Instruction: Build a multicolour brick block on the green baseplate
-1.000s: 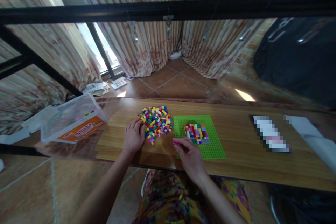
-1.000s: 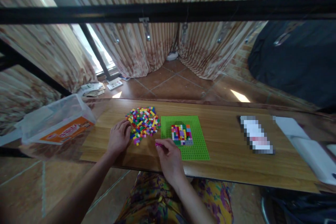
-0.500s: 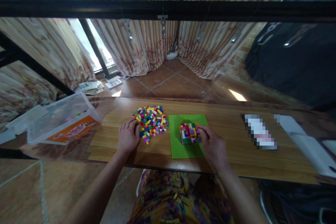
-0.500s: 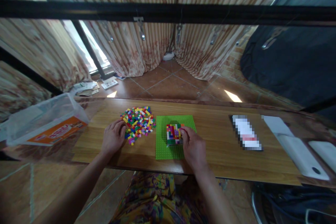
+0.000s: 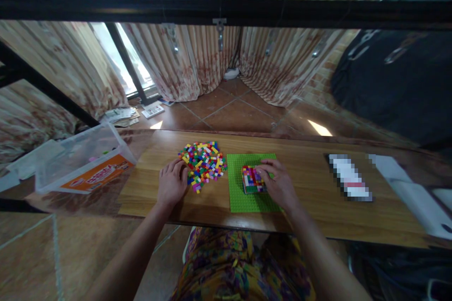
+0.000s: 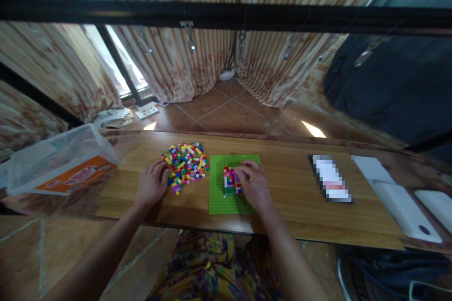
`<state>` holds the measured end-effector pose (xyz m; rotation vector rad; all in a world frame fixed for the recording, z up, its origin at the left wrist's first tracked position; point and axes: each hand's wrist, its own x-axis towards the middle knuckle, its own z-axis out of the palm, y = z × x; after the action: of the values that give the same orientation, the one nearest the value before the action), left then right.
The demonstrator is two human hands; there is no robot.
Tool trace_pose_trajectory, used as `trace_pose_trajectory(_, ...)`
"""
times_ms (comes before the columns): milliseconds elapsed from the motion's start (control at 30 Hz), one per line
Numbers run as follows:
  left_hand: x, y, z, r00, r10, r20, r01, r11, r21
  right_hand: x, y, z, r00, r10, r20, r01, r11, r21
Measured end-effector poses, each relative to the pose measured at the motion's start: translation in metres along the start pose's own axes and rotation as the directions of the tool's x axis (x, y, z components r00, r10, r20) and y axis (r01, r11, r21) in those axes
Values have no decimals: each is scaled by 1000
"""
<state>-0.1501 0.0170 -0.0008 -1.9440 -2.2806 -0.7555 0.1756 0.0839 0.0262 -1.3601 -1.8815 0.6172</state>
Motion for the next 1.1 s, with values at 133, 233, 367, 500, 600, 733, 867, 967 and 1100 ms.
trace_pose_trajectory(133, 0, 1, -1, 1000, -1, -1, 1, 1000, -5, 1, 2, 1, 1000, 7, 20, -7, 1000, -3)
trace_pose_trajectory(233, 1, 2, -1, 1000, -5, 2, 5, 1000, -8, 2, 3, 3, 1000, 6, 28, -6, 1000, -6)
trace_pose_trajectory(367, 1, 2, -1, 1000, -8, 0, 8, 1000, -6, 3, 4, 3, 999, 14, 37, -14, 1000, -2)
trace_pose_trajectory(500, 1, 1, -1, 1000, -5, 0, 5, 1000, -3, 6, 6, 2, 998, 41, 43, -43, 998, 40)
trace_pose_trajectory(600, 1, 2, -1, 1000, -2, -1, 2, 1000, -2, 10, 10, 4, 991, 111, 68, -120, 984, 133)
trace_pose_trajectory(733, 1, 2, -2, 1000, -3, 1, 3, 1000, 0, 14, 13, 8, 939, 326, 111, -344, 884, 315)
trace_pose_trajectory(867, 1, 2, -1, 1000, -9, 8, 9, 1000, -3, 14, 9, 11, 885, 427, 183, -462, 766, 448)
trace_pose_trajectory(967, 1, 1, 0, 1000, -2, 4, 2, 1000, 1, 15, 5, 13, 860, 473, 189, -501, 716, 487)
trace_pose_trajectory(1100, 0, 1, 1, 1000, 2, -11, -2, 1000, 3, 15, 1, 15, 844, 507, 174, -519, 693, 500)
